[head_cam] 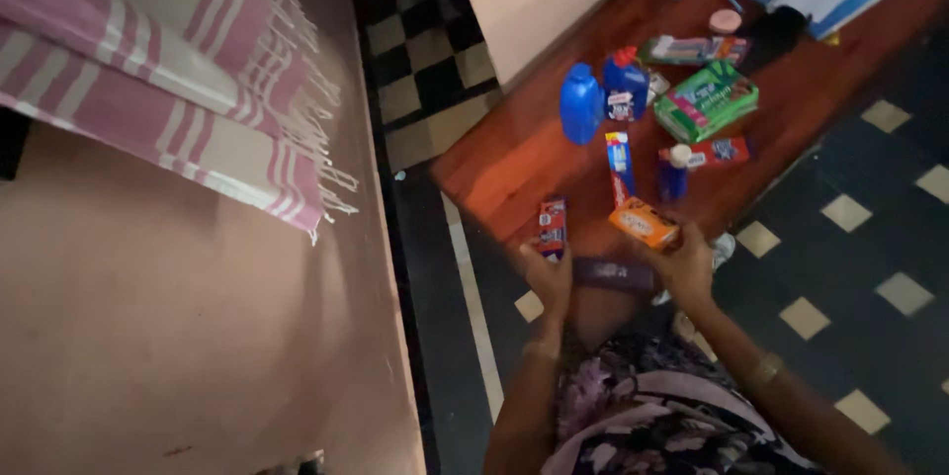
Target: The person moves various household items from a wall shelf to a wooden table. They handle items one by one, including a green box, a blue bottle, a red box, and a white packet, placing them on the table.
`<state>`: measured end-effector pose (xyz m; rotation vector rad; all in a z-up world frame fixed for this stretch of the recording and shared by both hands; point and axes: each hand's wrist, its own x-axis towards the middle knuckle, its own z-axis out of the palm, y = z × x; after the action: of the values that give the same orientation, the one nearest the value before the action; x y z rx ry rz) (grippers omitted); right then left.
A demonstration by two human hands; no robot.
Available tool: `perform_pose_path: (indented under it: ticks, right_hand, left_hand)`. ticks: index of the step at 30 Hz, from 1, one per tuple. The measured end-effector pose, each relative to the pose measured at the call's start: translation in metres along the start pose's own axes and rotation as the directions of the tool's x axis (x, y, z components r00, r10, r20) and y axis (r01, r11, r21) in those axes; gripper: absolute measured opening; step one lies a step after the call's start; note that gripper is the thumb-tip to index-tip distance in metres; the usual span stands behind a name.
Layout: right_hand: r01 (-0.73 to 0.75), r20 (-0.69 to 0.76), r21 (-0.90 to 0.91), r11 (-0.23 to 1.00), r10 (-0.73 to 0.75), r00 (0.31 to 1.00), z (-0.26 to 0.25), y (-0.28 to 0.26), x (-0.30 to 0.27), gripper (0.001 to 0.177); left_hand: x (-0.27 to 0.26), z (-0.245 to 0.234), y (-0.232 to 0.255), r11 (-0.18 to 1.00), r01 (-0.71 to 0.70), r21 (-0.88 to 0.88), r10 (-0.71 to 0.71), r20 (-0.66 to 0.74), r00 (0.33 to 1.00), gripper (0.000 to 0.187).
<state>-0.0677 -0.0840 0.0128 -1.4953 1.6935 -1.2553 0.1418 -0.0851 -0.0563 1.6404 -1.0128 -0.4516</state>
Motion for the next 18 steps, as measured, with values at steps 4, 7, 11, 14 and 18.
perform_pose_path:
  ticks: [4,7,11,14,18]
  right_hand:
    - [0.114,0.031,0.104,0.988,-0.118,0.993,0.03,0.024,0.039,0.061]
    - [0.125,0.097,0.194,0.973,-0.146,0.985,0.048,0.038,0.075,0.061]
    - [0.129,0.184,0.243,0.961,-0.176,0.967,0.07,0.063,0.1,0.061]
    - [0.077,0.285,0.221,0.972,-0.141,0.948,0.09,0.086,0.121,0.059]
    - [0.192,0.39,0.122,0.974,-0.225,0.893,0.128,0.122,0.143,0.056]
  left_hand:
    - [0.007,0.02,-0.002,0.982,0.08,0.169,-0.076,-0.03,0.997,0.048]
    - [0.024,0.043,-0.005,0.971,0.081,0.226,-0.052,-0.13,0.99,0.05]
    - [0.022,0.058,-0.023,0.962,0.194,0.191,-0.175,-0.112,0.978,0.059]
    - [0.028,0.077,-0.032,0.914,0.275,0.3,-0.251,-0.117,0.961,0.067]
    - [0.037,0.096,-0.043,0.856,0.174,0.488,-0.087,-0.195,0.977,0.073]
